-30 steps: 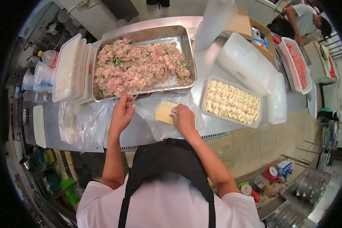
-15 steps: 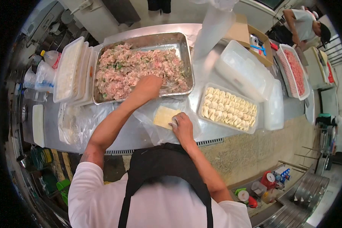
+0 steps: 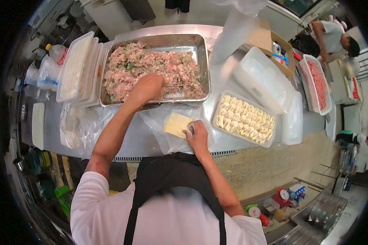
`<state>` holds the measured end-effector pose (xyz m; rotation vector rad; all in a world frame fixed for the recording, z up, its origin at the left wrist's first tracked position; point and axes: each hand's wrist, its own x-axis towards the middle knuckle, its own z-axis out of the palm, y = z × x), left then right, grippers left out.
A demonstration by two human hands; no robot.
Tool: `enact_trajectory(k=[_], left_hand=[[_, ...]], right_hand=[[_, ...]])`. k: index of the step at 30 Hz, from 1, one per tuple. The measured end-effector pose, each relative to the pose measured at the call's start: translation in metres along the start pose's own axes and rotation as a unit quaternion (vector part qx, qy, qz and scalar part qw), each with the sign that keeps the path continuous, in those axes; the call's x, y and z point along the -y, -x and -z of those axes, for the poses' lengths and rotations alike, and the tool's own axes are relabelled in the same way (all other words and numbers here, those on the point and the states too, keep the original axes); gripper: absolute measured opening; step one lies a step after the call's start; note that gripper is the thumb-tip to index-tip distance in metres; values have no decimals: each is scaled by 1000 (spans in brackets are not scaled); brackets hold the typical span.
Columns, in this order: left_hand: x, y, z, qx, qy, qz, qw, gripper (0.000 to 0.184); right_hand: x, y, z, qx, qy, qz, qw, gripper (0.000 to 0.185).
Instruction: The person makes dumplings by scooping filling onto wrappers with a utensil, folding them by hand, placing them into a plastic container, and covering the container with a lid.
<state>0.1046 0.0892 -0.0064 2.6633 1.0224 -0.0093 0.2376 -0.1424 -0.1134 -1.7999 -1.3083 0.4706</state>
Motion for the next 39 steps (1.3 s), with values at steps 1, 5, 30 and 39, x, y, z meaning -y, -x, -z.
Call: enact_trajectory(k=[1, 5, 30, 39], left_hand=[[2, 0, -3, -18, 9, 8, 1000, 13], [0, 3, -16, 33, 28, 14, 999, 17], [44, -20, -35, 72, 68, 3, 995, 29], [50, -7, -23, 139, 342, -36, 929, 42]], right_hand=[[-6, -1, -3, 13, -12, -8, 1000, 19], [-8, -6, 0, 48, 2, -13, 999, 17], [-23, -5, 48, 35, -522, -225, 822, 27], [15, -36, 73, 46, -797, -151, 583, 60]])
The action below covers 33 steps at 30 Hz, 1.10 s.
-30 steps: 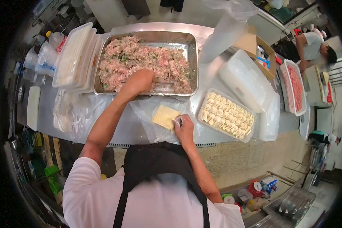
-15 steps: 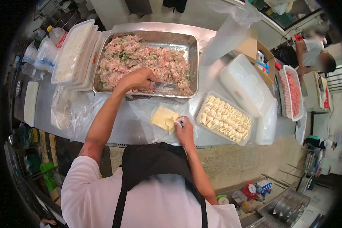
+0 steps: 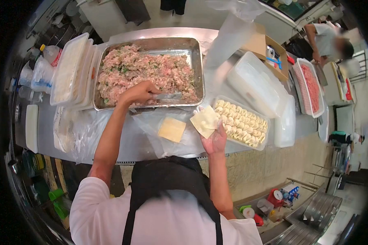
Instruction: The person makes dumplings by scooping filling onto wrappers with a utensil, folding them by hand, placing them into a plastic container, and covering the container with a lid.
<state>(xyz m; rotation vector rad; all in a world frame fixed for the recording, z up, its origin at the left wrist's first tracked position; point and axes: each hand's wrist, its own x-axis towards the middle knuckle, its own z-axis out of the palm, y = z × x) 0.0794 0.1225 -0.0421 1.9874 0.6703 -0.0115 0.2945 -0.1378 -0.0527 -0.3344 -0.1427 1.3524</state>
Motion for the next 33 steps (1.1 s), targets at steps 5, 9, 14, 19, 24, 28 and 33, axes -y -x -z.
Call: enact_trajectory(k=[5, 9, 14, 19, 24, 28, 33], left_hand=[[-20, 31, 3, 11, 55, -8, 998, 43], [-29, 53, -9, -6, 160, 30, 987, 36], [-30, 72, -13, -36, 196, 35, 979, 35], [-36, 83, -25, -98, 225, 37, 969, 36], [-31, 68, -66, -191, 24, -109, 975, 39], [-42, 80, -82, -206, -133, -93, 965, 40], [-69, 79, -97, -272, -65, -156, 947, 34]], right_hand=[[-9, -14, 20, -106, 157, 27, 981, 58], [-18, -25, 12, -172, 93, -7, 981, 50], [-17, -28, 12, -102, 36, -40, 993, 45], [-29, -35, 7, -138, 189, -19, 972, 46], [-31, -42, -12, -86, 18, -47, 995, 47], [-33, -51, -1, -193, 5, 4, 981, 47], [-34, -48, -7, -201, 20, 33, 979, 47]])
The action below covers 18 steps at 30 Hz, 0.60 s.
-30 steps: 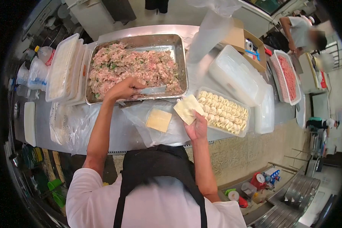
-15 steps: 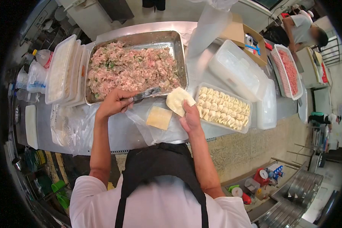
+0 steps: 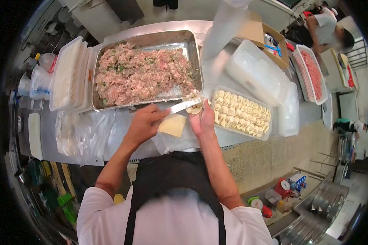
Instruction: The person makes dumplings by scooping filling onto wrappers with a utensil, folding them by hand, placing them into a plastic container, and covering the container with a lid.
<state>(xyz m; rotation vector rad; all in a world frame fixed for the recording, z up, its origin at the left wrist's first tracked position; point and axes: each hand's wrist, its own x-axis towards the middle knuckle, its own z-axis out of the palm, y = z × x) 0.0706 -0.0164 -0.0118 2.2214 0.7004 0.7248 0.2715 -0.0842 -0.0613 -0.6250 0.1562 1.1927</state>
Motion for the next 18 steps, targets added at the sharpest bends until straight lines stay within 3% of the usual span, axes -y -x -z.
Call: enact_trajectory(k=[1, 4, 8, 10, 18], left_hand=[[9, -1, -9, 58, -51, 23, 997, 37], [18, 4, 5, 104, -95, 40, 989, 40], [21, -18, 35, 58, -133, 71, 987, 41], [29, -39, 39, 87, -215, 63, 971, 35], [71, -86, -16, 158, -236, 57, 957, 24]], right_hand=[[-1, -1, -3, -8, -2, -4, 1000, 47], [6, -9, 14, -21, 8, 37, 999, 46], [26, 1, 26, -64, 42, 94, 993, 44], [27, 0, 34, -52, 41, 77, 995, 44], [29, 7, 38, -28, 30, 79, 996, 44]])
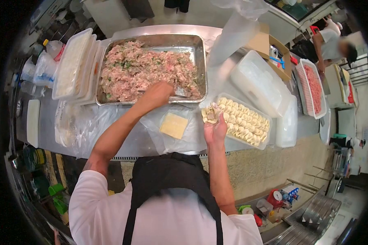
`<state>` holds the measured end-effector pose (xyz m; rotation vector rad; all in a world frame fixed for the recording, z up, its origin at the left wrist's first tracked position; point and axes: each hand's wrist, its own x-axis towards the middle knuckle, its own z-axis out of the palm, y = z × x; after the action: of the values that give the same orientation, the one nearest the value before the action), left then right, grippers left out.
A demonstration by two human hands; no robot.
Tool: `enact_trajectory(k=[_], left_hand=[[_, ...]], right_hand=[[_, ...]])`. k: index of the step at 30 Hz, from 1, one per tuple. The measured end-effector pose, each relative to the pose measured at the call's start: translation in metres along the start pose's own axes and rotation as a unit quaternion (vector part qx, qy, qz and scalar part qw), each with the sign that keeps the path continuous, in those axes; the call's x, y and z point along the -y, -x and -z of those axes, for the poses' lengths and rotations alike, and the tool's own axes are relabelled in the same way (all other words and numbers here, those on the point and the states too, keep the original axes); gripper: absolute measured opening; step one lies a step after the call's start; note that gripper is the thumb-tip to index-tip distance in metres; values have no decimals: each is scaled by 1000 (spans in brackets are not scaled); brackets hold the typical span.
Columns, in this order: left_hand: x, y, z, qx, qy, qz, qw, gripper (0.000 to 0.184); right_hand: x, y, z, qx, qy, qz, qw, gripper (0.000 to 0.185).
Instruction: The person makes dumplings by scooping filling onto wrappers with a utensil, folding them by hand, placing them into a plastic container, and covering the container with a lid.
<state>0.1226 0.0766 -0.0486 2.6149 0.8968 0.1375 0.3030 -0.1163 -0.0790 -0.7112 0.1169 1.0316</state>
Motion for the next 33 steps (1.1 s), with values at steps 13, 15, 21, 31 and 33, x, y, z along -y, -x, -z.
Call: enact_trajectory(k=[13, 15, 21, 31, 33], left_hand=[[17, 4, -7, -4, 113, -22, 993, 23], [23, 5, 8, 4, 156, -36, 987, 24], [8, 2, 9, -7, 119, -41, 992, 35], [-31, 3, -3, -90, 16, -14, 996, 12], [-37, 1, -5, -91, 19, 2, 996, 12]], right_hand=[[-1, 0, -2, -8, 2, 0, 1000, 43], [0, -1, -1, 1, -4, 1, 1000, 40], [0, -4, 1, 16, 13, 0, 1000, 44], [9, 1, 8, 0, -20, 16, 1000, 41], [8, 0, 10, 4, -32, 8, 999, 40]])
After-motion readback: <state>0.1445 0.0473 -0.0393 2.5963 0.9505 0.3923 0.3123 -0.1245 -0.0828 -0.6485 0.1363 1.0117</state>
